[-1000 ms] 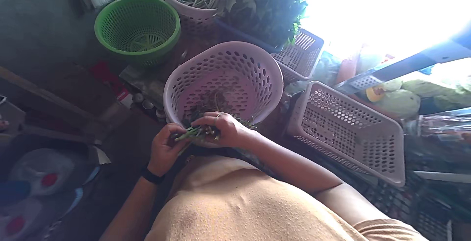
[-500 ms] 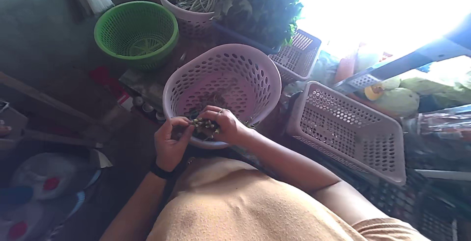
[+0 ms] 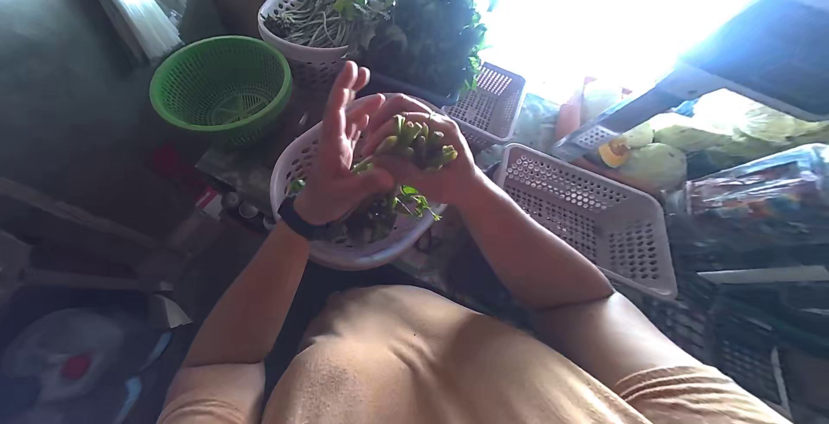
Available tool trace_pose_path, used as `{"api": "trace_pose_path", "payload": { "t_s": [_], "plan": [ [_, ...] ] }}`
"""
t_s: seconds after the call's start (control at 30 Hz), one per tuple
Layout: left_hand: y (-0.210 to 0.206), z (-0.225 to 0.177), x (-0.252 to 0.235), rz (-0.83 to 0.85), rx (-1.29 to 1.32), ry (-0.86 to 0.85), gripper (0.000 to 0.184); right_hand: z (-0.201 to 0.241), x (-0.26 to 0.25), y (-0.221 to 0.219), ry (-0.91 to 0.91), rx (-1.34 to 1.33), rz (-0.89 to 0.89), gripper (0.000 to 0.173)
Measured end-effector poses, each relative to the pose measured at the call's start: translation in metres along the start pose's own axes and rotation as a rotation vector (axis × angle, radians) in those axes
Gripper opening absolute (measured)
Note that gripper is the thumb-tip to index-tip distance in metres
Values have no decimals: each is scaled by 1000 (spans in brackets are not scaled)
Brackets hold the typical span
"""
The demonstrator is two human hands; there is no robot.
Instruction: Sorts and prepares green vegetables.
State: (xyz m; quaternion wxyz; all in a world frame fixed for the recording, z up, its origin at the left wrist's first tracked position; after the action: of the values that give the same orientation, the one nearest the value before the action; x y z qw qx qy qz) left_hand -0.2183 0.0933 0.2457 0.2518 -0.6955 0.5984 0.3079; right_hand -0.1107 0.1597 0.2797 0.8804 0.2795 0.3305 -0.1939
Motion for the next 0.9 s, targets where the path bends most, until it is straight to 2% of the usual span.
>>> {"api": "trace_pose_path", "payload": {
  "t_s": [0.03, 0.13, 0.23, 0.3, 0.33, 0.37, 0.47, 0.5, 0.57, 0.63, 0.77, 0.87, 0.9],
  "plan": [
    [-8, 1, -6, 65, 84, 6, 113, 7, -7, 0, 31, 8, 10, 12],
    [-19, 0, -10, 107, 67, 140, 70, 20, -21, 1, 57, -21, 80, 21],
    [-21, 10, -8, 37, 89, 245, 36, 19, -26, 0, -30, -172, 127, 55],
    [-23, 27, 2, 77, 107, 326, 31, 16, -30, 1, -64, -261, 178, 86],
    [-24, 32, 4, 98, 63, 347, 31, 16, -31, 3, -76, -255, 185, 91],
    [-26, 34, 4, 115, 44, 355, 33, 15, -32, 5, -75, -205, 169, 83],
    [-32, 36, 3, 180, 156, 393, 36, 18, -27, 6, -76, -43, 35, 23],
    [-31, 39, 4, 230, 123, 407, 40, 21, -25, 8, -68, -38, -36, 12],
    [-31, 39, 4, 324, 82, 360, 44, 30, -22, 13, -21, -59, -163, 25],
    [-35, 31, 0, 308, 37, 278, 35, 39, -20, 15, 30, -85, -243, 34],
    [-32, 28, -11, 271, -9, 167, 21, 57, -18, 24, 131, -29, -310, 30],
    [-28, 20, -54, 331, -69, 171, 23, 77, -2, 62, 18, 156, -450, 64],
    [-28, 14, -71, 364, -68, 187, 20, 82, 12, 77, -40, 216, -535, 67]
  ]
}}
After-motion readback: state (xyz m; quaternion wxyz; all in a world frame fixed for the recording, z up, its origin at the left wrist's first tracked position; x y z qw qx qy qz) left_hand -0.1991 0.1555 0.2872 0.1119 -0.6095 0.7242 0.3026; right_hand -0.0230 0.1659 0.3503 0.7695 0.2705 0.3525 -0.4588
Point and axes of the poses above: each hand's wrist, its own x-axis away from the middle knuckle, its own y-axis out of the back of the hand, z = x × y, the point moved 6 cm from there along -x, towards the middle knuckle, and after that the axes turned 1 degree about -z, right-handed, at the moved point
